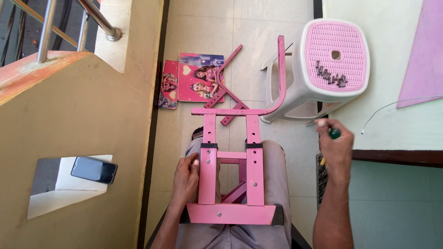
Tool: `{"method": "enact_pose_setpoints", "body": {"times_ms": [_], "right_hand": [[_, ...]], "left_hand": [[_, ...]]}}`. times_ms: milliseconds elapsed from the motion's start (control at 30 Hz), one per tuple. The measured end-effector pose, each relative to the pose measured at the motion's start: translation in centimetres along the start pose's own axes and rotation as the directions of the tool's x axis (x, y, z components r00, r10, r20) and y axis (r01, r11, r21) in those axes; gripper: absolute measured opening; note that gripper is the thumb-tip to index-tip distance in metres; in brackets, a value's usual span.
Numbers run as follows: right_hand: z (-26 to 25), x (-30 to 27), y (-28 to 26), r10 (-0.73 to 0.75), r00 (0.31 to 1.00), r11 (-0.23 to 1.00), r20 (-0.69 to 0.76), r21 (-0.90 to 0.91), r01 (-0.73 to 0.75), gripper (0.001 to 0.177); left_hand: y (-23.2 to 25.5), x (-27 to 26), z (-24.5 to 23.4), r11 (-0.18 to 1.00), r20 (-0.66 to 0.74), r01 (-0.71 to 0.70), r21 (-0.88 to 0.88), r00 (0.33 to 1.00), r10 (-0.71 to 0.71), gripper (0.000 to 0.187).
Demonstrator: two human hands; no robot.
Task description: The person assembles a pink metal chair frame by inserting and tightening multiple screws with a screwdriver. They hold the frame on their lap, align holes, and secure joints one at a time.
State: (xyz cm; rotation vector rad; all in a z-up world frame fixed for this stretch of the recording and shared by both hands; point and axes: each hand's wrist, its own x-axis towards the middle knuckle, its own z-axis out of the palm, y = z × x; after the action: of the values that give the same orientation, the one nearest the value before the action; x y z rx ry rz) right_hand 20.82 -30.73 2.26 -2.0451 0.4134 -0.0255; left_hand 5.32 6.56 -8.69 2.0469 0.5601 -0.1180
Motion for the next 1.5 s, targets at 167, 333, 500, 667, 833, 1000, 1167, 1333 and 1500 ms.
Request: {"method": "enact_pose_setpoints", "body": {"times_ms": [167, 333, 500, 667, 833, 1000, 1167, 1333, 1500], "right_hand": [[3.3, -4.9, 0.3, -0.025, 0.982, 0.999, 0.186, -0.026, 0.03, 0.038], [4.4, -8.4, 0.7, -0.042, 0.966, 0.999, 0.254, -0.018, 0.048, 0.044], [3.1, -11.1, 0.1, 0.05, 0.96, 0.98, 0.276, -0.198, 0.007, 0.042], [2.4, -15.4, 0.0, 0.049, 0.858, 0.786, 0.512, -0.549, 0.283, 0.069], [2.8, -19.5, -0.4, 0.199, 0.784, 0.705, 0.587, -0.642, 0.302, 0.089], [2.0, -19.8, 0.6, 0.191, 0.811, 0.725, 0.553, -0.636, 0.263, 0.094], [0.2, -19.1, 2.0, 0.107, 0.816, 0.786, 0.568, -0.551, 0.28, 0.092], [0.6, -19.6, 1.9, 0.086, 0.805, 0.778, 0.587, -0.545, 0.314, 0.08], [1.1, -18.9, 1.2, 0.109, 0.776, 0.732, 0.621, -0.579, 0.36, 0.068]], "left_hand": [[0.3, 6.3, 2.1, 0.998, -0.007, -0.045, -0.05, 0.999, 0.044, 0.047], [1.6, 12.2, 4.1, 0.968, 0.091, 0.114, 0.225, 0.986, -0.137, 0.069], [1.7, 12.7, 5.3, 0.974, 0.056, 0.049, 0.22, 0.996, -0.063, 0.061], [0.7, 9.2, 4.3, 0.986, -0.024, 0.167, -0.002, 0.986, -0.167, 0.052], [2.4, 7.7, 2.2, 0.979, -0.041, 0.204, 0.006, 0.978, -0.204, 0.051], [3.9, 5.3, 1.4, 0.969, 0.129, 0.141, -0.204, 0.985, -0.116, 0.048], [3.5, 0.6, 1.0, 0.577, 0.448, 0.357, -0.735, 0.894, 0.018, 0.035], [2.4, -1.3, -0.4, 0.445, 0.464, 0.384, -0.809, 0.882, 0.083, 0.058], [1.3, -3.5, 0.2, 0.226, 0.551, 0.526, -0.82, 0.832, 0.061, 0.059]]}}
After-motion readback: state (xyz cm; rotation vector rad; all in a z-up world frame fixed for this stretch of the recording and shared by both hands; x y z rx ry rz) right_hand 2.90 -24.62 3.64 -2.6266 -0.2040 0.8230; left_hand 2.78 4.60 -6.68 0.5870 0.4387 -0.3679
